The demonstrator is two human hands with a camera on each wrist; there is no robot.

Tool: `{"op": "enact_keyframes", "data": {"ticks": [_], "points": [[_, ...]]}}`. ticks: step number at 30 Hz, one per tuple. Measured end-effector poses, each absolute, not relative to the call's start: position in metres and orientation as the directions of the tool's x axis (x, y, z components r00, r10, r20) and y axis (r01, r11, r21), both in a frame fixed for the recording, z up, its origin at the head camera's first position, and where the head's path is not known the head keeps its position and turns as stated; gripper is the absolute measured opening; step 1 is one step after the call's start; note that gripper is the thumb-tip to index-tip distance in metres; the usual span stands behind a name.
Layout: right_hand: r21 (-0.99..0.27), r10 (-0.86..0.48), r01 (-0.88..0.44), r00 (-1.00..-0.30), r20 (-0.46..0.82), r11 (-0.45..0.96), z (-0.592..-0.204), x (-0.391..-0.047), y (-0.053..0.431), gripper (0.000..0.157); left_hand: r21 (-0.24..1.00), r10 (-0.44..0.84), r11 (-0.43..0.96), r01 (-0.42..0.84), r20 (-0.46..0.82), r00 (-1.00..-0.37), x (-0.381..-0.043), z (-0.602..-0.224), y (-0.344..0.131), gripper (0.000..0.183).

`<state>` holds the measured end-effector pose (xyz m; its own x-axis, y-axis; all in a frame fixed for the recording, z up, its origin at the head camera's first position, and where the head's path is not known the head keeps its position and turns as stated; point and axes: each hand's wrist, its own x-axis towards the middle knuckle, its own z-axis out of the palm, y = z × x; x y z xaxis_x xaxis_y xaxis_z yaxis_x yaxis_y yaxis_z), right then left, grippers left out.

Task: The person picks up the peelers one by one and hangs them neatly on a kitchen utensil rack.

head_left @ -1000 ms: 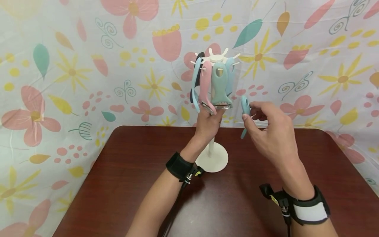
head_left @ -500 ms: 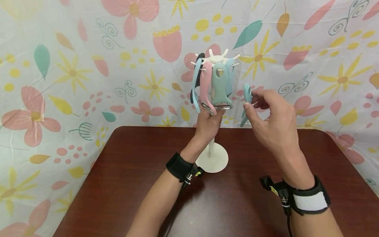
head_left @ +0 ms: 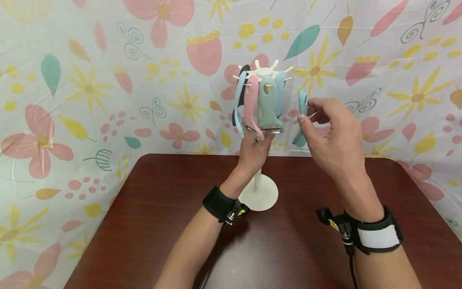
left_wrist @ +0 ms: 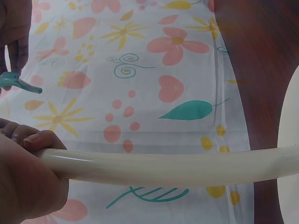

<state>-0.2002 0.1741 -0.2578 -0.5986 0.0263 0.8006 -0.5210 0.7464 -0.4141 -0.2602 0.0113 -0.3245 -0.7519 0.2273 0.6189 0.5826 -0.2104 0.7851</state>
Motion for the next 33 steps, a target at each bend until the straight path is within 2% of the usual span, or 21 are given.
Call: {"op": "enact_keyframes", "data": {"ticks": [14, 20, 26, 33], "points": [[-0.407, 0.023, -0.527, -0.590, 0.807, 0.746, -0.245, -0.207, 0.169, 0.033, 0.771, 0.211, -0.196, 0.606, 0.637, -0.741, -0.261, -0.323, 0.011, 0.037], [-0.401, 0.014, -0.556, -0.572, 0.820, 0.728, -0.231, -0.207, 0.163, 0.030, 0.751, 0.195, -0.166, 0.639, 0.661, -0.725, -0.273, -0.337, 0.016, 0.022], [-0.367, -0.014, -0.577, -0.549, 0.836, 0.730, -0.222, -0.215, 0.163, 0.031, 0.753, 0.188, -0.165, 0.637, 0.658, -0.729, -0.282, -0.346, 0.017, 0.029], [-0.345, -0.052, -0.589, -0.552, 0.832, 0.731, -0.211, -0.214, 0.159, 0.030, 0.766, 0.180, -0.132, 0.629, 0.642, -0.745, -0.276, -0.341, 0.016, 0.023]]}}
